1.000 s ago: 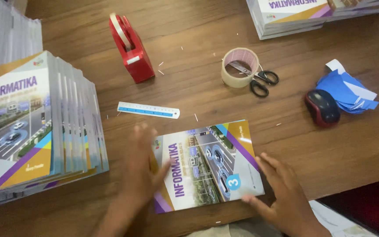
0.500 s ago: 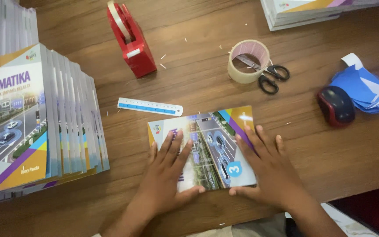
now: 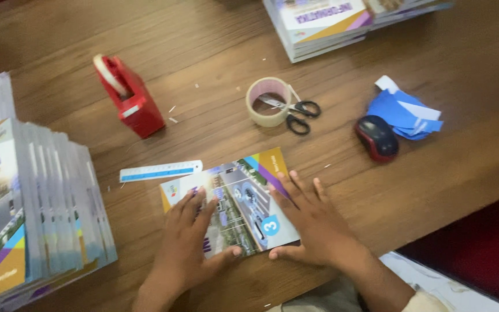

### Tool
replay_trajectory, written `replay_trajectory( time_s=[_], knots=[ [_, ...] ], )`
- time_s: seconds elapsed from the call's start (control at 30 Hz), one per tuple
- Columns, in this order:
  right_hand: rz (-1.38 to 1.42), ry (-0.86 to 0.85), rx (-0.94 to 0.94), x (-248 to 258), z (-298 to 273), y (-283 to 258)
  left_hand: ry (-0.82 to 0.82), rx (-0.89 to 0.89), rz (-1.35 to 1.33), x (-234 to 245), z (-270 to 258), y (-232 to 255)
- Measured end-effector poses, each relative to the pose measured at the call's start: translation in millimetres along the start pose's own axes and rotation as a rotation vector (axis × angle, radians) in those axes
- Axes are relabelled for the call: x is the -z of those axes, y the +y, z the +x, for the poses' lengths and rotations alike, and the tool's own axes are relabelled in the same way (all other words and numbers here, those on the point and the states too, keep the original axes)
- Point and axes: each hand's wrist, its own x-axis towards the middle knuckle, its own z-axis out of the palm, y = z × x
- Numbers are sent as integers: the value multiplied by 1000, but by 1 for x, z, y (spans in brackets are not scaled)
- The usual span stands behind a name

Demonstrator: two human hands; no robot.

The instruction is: The person places a textbook on a wooden table and uses scissors to cut a blue paper strip. They then use a ruler to measure the strip on the book cover before applying clear tape over it. The person smooths the tape, flips the book, and applies more tape to the back cover.

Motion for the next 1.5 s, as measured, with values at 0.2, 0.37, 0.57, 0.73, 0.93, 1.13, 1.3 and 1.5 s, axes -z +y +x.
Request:
replay_trajectory(
  time_s=[0.2, 0.37, 0.57, 0.73, 0.93, 1.13, 1.3, 1.5],
  knots=[
    [534, 52, -11, 18, -28, 28, 84, -103, -171, 13, 51, 26],
    [406, 393, -569, 25, -68, 101, -151, -200, -491, 15, 121, 71],
    [50, 637, -634, 64, -61, 197, 88, -345, -692, -31, 220, 133],
    [266, 565, -917, 32, -31, 229, -90, -18, -960, -114, 295, 158],
    [354, 614, -986, -1, -33, 246, -108, 253, -939, -158, 346, 159],
    [687, 784, -1055, 15, -39, 232, -90, 231, -1020, -156, 345, 157],
    [600, 806, -1037, 14, -39, 226, -72, 244, -1072, -114, 330, 164],
    [452, 863, -851, 39, -36, 215, 13, 111, -1186, -98, 306, 157]
  ],
)
